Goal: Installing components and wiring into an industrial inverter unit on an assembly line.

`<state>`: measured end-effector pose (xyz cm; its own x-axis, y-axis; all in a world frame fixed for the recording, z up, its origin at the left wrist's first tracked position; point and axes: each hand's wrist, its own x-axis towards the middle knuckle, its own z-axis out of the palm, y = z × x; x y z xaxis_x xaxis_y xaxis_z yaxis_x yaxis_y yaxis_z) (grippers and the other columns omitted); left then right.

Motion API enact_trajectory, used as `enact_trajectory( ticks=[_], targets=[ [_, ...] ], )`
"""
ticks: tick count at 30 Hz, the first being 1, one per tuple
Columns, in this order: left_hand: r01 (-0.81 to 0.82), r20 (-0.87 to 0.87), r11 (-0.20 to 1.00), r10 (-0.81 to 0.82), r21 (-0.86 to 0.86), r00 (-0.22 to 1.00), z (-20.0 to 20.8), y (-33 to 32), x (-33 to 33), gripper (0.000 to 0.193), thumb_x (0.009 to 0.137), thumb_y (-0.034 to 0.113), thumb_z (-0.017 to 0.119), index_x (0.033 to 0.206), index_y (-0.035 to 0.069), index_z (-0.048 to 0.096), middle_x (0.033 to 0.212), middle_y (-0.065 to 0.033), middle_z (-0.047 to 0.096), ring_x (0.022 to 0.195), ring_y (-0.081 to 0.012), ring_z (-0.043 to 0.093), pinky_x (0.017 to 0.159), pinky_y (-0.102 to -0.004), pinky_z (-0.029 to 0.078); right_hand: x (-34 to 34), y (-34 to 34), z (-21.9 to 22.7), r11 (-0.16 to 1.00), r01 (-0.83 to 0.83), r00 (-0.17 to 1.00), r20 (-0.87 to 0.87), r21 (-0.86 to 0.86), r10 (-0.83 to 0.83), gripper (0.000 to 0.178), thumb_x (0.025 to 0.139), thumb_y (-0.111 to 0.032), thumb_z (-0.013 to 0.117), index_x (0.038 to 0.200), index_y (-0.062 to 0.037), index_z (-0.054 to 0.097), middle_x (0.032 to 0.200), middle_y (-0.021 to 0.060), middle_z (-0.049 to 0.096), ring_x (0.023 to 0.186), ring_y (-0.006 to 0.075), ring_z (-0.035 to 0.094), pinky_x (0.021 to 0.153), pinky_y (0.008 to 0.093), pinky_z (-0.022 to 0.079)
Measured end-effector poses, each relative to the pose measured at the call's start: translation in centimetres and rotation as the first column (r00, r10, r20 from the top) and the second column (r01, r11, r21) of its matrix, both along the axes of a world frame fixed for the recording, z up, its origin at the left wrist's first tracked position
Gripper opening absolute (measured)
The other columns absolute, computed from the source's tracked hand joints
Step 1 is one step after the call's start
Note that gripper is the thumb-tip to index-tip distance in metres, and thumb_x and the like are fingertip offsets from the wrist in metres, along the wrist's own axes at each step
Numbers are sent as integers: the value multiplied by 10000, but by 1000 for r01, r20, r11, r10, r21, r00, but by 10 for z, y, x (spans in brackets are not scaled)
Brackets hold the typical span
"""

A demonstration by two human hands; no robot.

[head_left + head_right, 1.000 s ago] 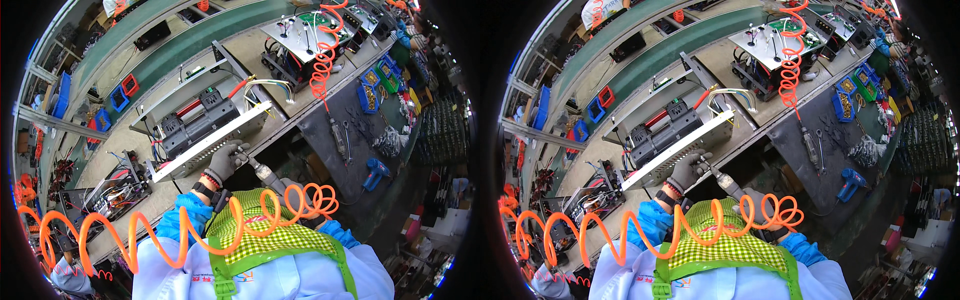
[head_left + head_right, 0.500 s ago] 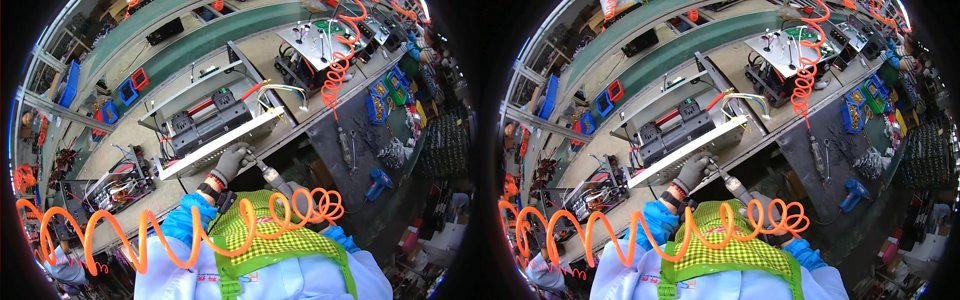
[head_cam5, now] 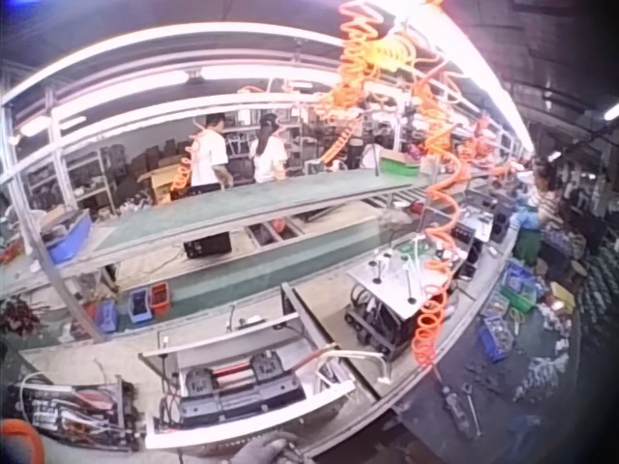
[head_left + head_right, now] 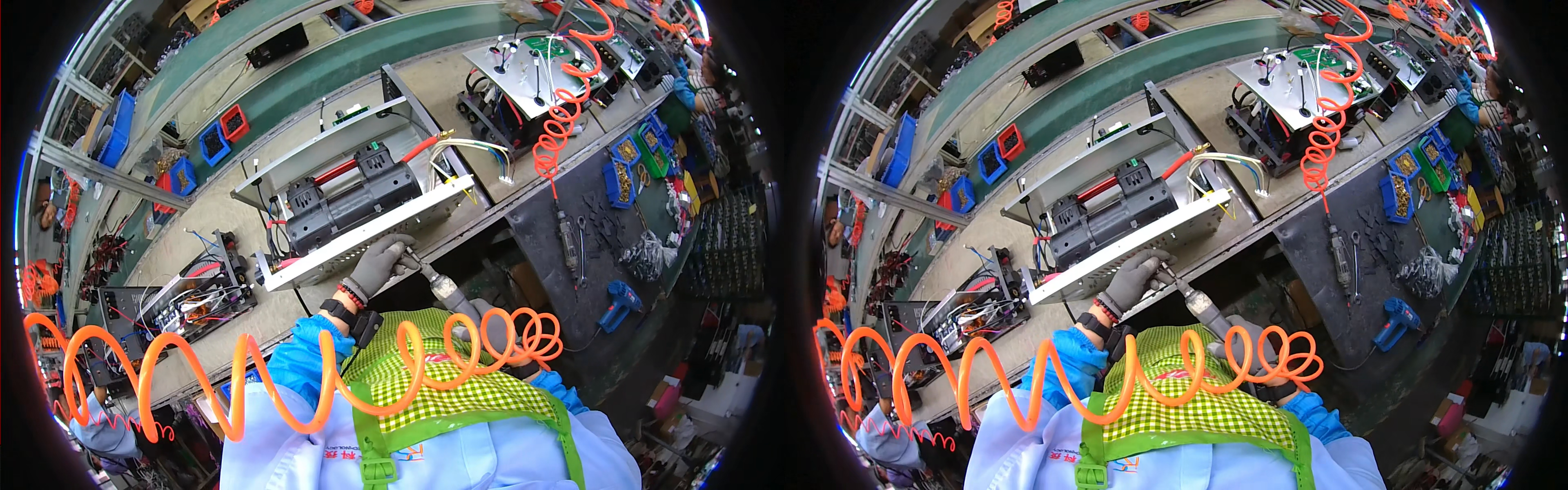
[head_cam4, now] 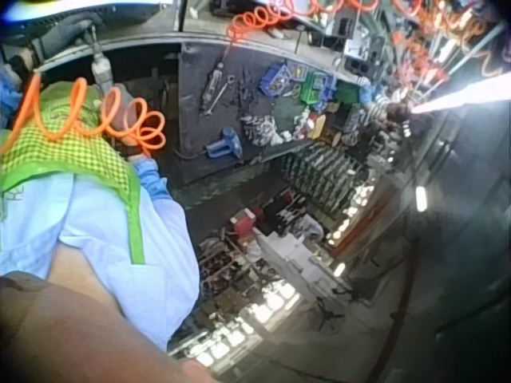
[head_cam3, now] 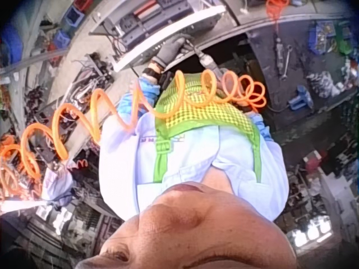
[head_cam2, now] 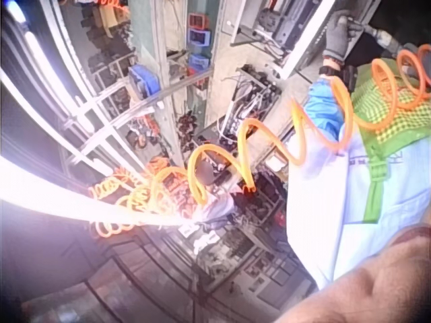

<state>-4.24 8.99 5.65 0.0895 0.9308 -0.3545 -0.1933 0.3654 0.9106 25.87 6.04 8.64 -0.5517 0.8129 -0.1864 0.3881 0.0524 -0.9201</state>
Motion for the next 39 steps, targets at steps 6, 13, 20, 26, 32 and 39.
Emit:
enact_trajectory(
  ticks=[6, 13, 20, 26, 32, 39],
  targets=[
    [-95, 270, 990, 121, -109, 955, -11, 0, -4, 343, 1029, 216, 403, 1282, -1, 486, 1241, -143, 597, 834, -125, 638, 640, -213, 490, -1, 9, 1, 992, -27, 999, 26, -121, 30, 374, 765, -312, 810, 934, -42, 615, 786, 93, 612, 673, 225, 583, 616, 380, 457],
    [-69, 647, 961, 232, -268, 726, -20, -1, -8, 339, 995, 159, 472, 1309, 33, 487, 1204, -119, 602, 833, -142, 634, 646, -199, 511, -14, 19, 51, 996, -64, 975, 210, -58, 75, 376, 754, -308, 821, 924, -47, 612, 768, 97, 604, 654, 225, 577, 609, 382, 460],
    [7, 789, 931, 305, -365, 533, -22, 3, -5, 327, 899, 82, 463, 1212, 46, 549, 1043, -106, 646, 775, -170, 604, 682, -325, 517, -6, 14, 19, 997, -76, 992, 95, -19, 77, 368, 755, -306, 822, 900, -47, 603, 768, 69, 594, 657, 184, 550, 606, 360, 450],
    [95, 795, 870, 392, -484, 463, -27, 7, 10, 300, 911, 161, 458, 1148, 39, 594, 1002, -108, 652, 728, -204, 571, 641, -310, 489, 3, 15, 2, 992, -76, 991, 102, -100, 86, 381, 750, -301, 826, 903, -39, 594, 743, 47, 554, 648, 152, 496, 589, 357, 418],
    [38, 666, 763, 538, -646, 517, -56, 26, 28, 336, 928, 225, 438, 1161, 48, 604, 1017, -94, 653, 733, -223, 561, 567, -292, 470, -5, 20, -4, 988, -13, 995, 101, -152, 28, 328, 805, -284, 779, 923, -39, 596, 768, 69, 576, 674, 164, 522, 602, 359, 423],
    [31, 734, 786, 560, -617, 385, -115, 39, 20, 415, 985, 311, 355, 1198, 15, 554, 1157, -101, 592, 903, -276, 514, 558, -230, 467, -18, 20, -38, 993, 96, 991, 97, -70, -89, 284, 844, -235, 711, 994, -25, 593, 794, 134, 622, 714, 301, 634, 629, 401, 481]
  ],
)
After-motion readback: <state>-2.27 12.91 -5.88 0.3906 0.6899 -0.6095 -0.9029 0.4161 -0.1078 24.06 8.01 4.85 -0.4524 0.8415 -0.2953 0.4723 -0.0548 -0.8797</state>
